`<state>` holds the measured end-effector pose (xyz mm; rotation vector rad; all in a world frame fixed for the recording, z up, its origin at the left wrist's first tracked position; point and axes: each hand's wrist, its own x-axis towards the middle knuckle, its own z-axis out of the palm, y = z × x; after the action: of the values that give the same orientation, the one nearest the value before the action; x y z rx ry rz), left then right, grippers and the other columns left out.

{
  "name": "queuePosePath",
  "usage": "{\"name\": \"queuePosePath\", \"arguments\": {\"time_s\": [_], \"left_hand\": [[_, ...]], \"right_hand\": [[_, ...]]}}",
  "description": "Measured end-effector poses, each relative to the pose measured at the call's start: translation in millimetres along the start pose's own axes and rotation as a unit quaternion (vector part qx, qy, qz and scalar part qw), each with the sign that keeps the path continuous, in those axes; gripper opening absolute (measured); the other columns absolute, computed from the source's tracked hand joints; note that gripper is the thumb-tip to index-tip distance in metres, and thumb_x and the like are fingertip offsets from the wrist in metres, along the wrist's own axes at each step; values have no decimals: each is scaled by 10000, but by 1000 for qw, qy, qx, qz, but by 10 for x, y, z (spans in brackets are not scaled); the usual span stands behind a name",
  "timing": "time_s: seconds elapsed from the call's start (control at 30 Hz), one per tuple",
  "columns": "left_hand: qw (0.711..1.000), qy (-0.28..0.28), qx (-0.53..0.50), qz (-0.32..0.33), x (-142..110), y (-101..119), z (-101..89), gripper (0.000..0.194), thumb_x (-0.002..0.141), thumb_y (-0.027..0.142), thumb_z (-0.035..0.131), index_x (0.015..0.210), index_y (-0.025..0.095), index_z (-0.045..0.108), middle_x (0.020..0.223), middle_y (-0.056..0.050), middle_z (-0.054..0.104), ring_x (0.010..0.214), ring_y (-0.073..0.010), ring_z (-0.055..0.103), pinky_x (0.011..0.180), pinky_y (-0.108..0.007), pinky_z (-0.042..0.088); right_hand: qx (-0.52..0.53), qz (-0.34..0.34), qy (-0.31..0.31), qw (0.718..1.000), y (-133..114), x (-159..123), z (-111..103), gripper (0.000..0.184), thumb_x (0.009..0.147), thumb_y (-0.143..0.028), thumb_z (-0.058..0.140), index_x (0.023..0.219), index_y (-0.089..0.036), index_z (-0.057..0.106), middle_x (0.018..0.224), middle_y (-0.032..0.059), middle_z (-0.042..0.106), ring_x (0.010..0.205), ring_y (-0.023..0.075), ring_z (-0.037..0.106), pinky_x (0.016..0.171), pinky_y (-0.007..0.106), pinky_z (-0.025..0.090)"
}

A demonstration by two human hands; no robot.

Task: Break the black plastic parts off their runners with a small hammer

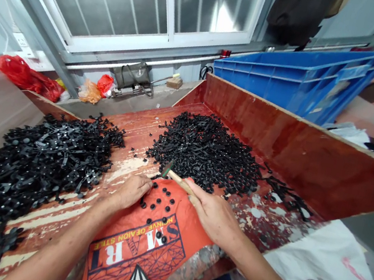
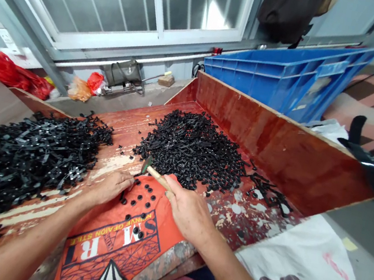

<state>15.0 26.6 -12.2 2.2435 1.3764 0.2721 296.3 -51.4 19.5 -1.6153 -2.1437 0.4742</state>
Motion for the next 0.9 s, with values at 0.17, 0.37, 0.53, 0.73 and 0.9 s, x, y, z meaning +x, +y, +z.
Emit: {"name": "queuePosePath", "arguments": {"time_s": [0.17, 0.37, 0.53, 0.73, 0.9], "left_hand": [[1000, 5, -4, -10, -4, -5, 15, 352, 907, 303, 342, 627, 191, 524, 669, -29, 600, 657, -167, 516, 662, -284, 399], [1000, 11, -8, -3, -38, 60, 8, 368, 923, 340, 331, 637, 193, 509, 679, -36, 598, 645, -163, 505, 663, -283, 389], [1000, 16, -13, -13, -49, 87, 18, 368, 927, 353, 330, 650, 195, 513, 703, -45, 617, 661, -174, 525, 683, -290, 405], [1000, 18, -13, -12, -58, 65, 6, 373, 931, 353, 334, 667, 190, 540, 722, -51, 631, 687, -182, 545, 696, -290, 415], [1000, -8, 13, 15, -64, 105, 34, 431, 965, 353, 276, 656, 195, 532, 698, -45, 612, 674, -180, 542, 699, -289, 408]], "right_hand": [[-13, -34, 36, 999, -133, 59, -6, 517, 1007, -260, 405, 1519, -311, 355, 1057, 48, 764, 855, 213, 729, 717, 308, 544], [-53, -60, -12, 997, -130, 102, 115, 496, 1004, -270, 423, 1494, -343, 403, 965, 44, 773, 820, 230, 727, 724, 345, 553], [-26, -64, 16, 997, -162, 99, 70, 531, 996, -254, 430, 1509, -370, 361, 989, 20, 769, 772, 191, 719, 703, 295, 550], [-28, -58, 8, 998, -156, 107, 150, 502, 1017, -277, 397, 1514, -347, 364, 1010, 41, 767, 815, 220, 724, 720, 321, 541], [48, -33, -18, 998, -102, 120, 186, 456, 1014, -304, 386, 1464, -321, 462, 1088, 62, 751, 905, 237, 717, 767, 337, 532]]}}
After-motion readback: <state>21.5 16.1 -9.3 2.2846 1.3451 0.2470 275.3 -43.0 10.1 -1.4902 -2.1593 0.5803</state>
